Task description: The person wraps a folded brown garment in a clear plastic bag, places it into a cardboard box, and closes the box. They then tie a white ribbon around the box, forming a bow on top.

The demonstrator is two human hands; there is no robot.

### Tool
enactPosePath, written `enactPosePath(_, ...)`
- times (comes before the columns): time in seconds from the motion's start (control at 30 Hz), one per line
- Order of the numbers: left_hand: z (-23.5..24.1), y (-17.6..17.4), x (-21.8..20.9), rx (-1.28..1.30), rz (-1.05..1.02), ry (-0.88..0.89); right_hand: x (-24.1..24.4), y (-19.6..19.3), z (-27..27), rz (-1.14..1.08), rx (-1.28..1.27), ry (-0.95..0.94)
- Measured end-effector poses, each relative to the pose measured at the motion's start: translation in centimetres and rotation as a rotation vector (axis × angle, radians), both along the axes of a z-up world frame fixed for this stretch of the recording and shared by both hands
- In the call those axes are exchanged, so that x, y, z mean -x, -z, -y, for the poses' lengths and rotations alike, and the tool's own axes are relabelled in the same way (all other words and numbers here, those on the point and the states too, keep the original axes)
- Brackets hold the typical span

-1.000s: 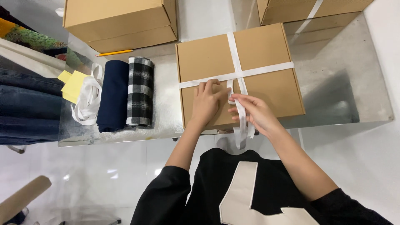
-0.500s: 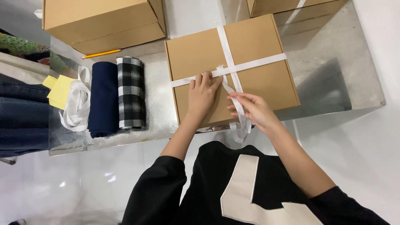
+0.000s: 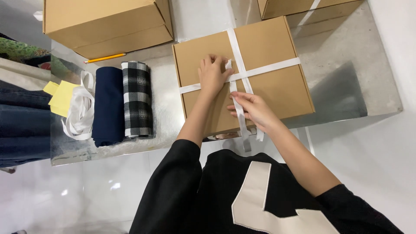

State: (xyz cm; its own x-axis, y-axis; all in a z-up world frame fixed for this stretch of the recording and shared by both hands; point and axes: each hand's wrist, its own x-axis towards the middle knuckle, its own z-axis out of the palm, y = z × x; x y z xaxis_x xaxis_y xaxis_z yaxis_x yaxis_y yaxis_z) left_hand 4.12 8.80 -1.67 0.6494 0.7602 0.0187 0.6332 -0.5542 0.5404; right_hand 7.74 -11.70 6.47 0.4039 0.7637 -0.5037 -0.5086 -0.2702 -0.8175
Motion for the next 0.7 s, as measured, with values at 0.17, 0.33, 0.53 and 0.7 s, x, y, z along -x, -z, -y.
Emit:
enactPosePath(0.17, -1.5, -1.4, -0.7, 0.099, 0.092, 0.009, -2.9, 2.2, -1.3, 0.238, 0.021, -0.037)
enactPosePath(0.33, -2.8, -7.1, -2.2, 0.412, 0.335, 0.027, -6.7, 0.9, -5.4, 0.500, 0.054, -0.027)
enactPosePath(0.53, -3.3, -9.4, -2.6, 0.386, 0.692, 0.182, -11.4, 2.2, -12.7, 0.913, 0.216, -0.155)
enactPosePath(0.7, -1.4, -6.1, -1.0, 0.341, 0.531, -0.062, -14.7, 3.1, -16.2, 1.076, 0.089, -0.093)
